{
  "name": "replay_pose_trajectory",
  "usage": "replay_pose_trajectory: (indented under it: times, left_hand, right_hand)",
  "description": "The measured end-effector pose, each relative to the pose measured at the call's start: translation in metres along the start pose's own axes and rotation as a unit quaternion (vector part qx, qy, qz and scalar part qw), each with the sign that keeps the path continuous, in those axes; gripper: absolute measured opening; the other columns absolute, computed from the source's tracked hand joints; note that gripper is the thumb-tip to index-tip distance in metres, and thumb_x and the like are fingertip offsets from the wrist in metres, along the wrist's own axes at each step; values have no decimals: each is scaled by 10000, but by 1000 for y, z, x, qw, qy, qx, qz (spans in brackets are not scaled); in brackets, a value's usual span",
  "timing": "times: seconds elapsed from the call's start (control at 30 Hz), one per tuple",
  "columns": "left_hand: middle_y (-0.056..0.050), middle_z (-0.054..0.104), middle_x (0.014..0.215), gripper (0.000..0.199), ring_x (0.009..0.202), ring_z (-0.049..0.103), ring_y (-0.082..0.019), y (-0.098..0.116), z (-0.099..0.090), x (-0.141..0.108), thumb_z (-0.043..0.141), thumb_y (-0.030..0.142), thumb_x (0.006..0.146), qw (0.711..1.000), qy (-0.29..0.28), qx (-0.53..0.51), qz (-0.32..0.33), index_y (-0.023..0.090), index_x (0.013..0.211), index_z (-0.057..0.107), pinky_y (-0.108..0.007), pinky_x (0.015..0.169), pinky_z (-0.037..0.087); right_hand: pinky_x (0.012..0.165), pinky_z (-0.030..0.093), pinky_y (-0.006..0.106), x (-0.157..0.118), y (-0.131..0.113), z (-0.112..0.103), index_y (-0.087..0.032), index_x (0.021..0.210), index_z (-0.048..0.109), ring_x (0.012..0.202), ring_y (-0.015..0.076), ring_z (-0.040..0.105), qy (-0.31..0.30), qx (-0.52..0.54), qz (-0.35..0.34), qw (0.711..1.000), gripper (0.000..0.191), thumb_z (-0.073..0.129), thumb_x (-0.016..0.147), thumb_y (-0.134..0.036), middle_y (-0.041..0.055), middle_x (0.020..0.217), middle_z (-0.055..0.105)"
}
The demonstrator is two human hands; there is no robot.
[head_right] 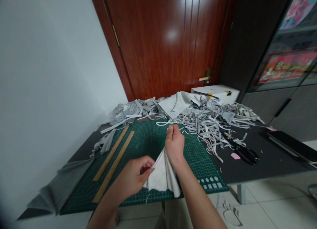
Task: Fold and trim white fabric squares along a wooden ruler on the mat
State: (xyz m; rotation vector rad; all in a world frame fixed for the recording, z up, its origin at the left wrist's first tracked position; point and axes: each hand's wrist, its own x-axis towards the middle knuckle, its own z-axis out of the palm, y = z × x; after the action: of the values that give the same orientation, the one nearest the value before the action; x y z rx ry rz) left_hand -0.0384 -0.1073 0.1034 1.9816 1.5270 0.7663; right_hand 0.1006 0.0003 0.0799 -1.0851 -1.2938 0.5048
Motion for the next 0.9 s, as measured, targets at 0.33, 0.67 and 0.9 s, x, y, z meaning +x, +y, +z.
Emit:
replay_pose_trajectory:
  times: [0.33, 0.67, 0.9]
  left_hand:
    - [54, 406, 569, 244, 561, 417, -113, -9, 15, 19, 403, -40, 555, 994, 55, 96, -1, 200, 597, 405, -227, 532, 249]
    - [24, 376, 622, 277, 625, 423, -139, -10, 47, 22, 318, -66, 573, 975, 200, 95, 8, 209, 599, 311, -247, 598, 263]
    - [51, 323, 534, 214, 527, 376, -102, -23, 57, 34, 320, -15, 543, 967, 239, -60, 58, 199, 552, 326, -204, 528, 253]
  right_hand:
    - [505, 262, 255, -3, -5, 3, -237, 692, 408, 496, 139, 415, -3, -41, -10, 999, 287, 329, 920, -391, -49, 548, 427]
    - [501, 266, 249, -5, -4, 2, -231, 693, 415, 488, 133, 412, 0, -50, -8, 999, 287, 328, 918, -385, -54, 542, 426]
    - [501, 273, 251, -1, -1, 2, -229, 692, 423, 495, 133, 422, 3, -23, 4, 1000, 297, 334, 917, -401, -53, 553, 431]
